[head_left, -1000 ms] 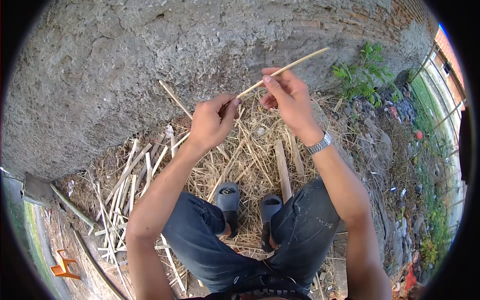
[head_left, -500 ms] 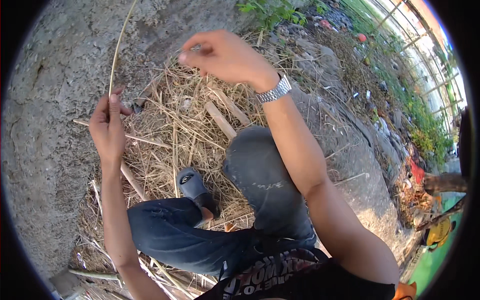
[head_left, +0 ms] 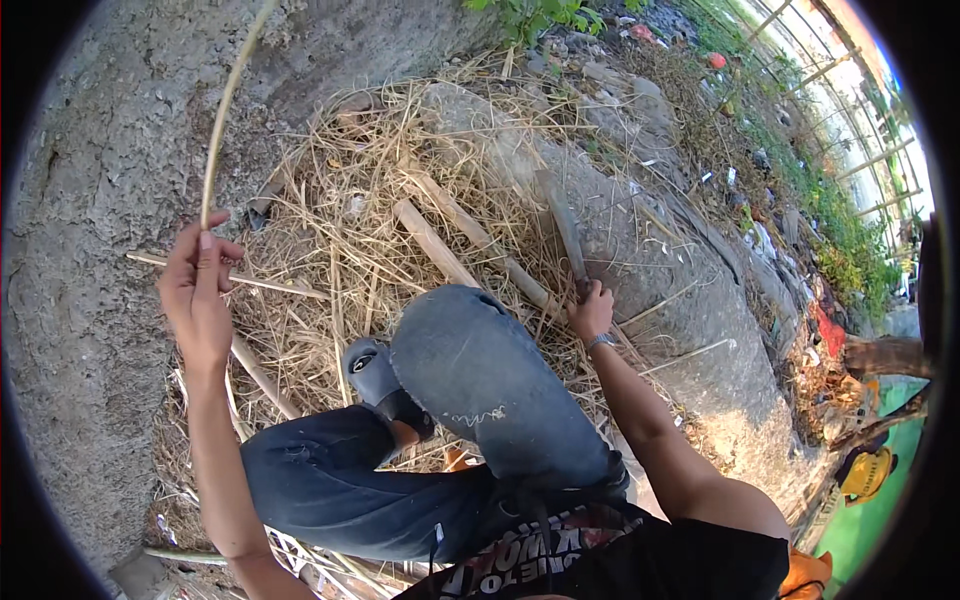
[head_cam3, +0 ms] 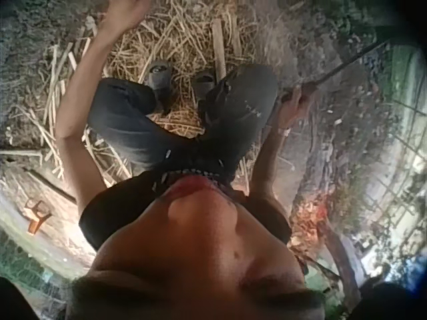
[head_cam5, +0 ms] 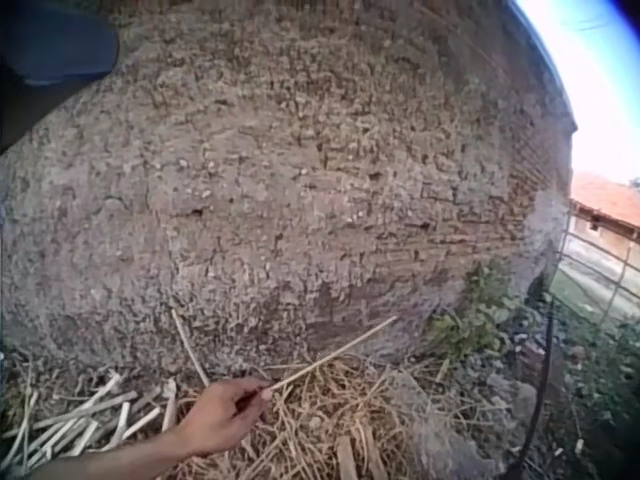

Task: The person shaves a long thin strip of bamboo using a machete while sitting outdoors, supporting the wood against their leg.

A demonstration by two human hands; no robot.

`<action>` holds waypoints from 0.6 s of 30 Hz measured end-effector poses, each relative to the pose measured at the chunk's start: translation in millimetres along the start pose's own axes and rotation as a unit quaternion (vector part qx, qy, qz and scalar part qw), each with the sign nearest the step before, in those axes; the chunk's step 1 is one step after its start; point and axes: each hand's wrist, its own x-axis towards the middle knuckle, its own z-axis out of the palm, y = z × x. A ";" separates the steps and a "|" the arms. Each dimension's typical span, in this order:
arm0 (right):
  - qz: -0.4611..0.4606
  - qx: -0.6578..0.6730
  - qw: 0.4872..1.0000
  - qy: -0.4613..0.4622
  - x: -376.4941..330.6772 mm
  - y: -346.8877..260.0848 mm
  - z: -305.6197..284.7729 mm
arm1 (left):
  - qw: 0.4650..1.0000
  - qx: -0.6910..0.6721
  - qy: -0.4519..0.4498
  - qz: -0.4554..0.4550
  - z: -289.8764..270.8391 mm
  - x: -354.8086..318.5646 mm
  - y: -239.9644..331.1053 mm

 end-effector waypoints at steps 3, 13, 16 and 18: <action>-0.023 0.000 1.000 0.010 -3.7 9.7 6.7 | 0.996 0.034 -0.086 -0.013 9.4 3.9 -3.8; 0.050 -0.032 0.996 -0.060 1.8 -5.0 -12.1 | 0.993 0.039 -0.110 0.001 18.9 -8.4 1.0; -0.001 0.084 0.995 -0.054 -10.2 -12.9 -37.8 | 0.994 0.046 -0.094 -0.013 6.8 -13.8 12.9; 0.002 0.156 0.986 -0.053 -13.3 -8.1 -61.5 | 0.997 0.036 -0.061 0.016 0.4 -10.8 -1.5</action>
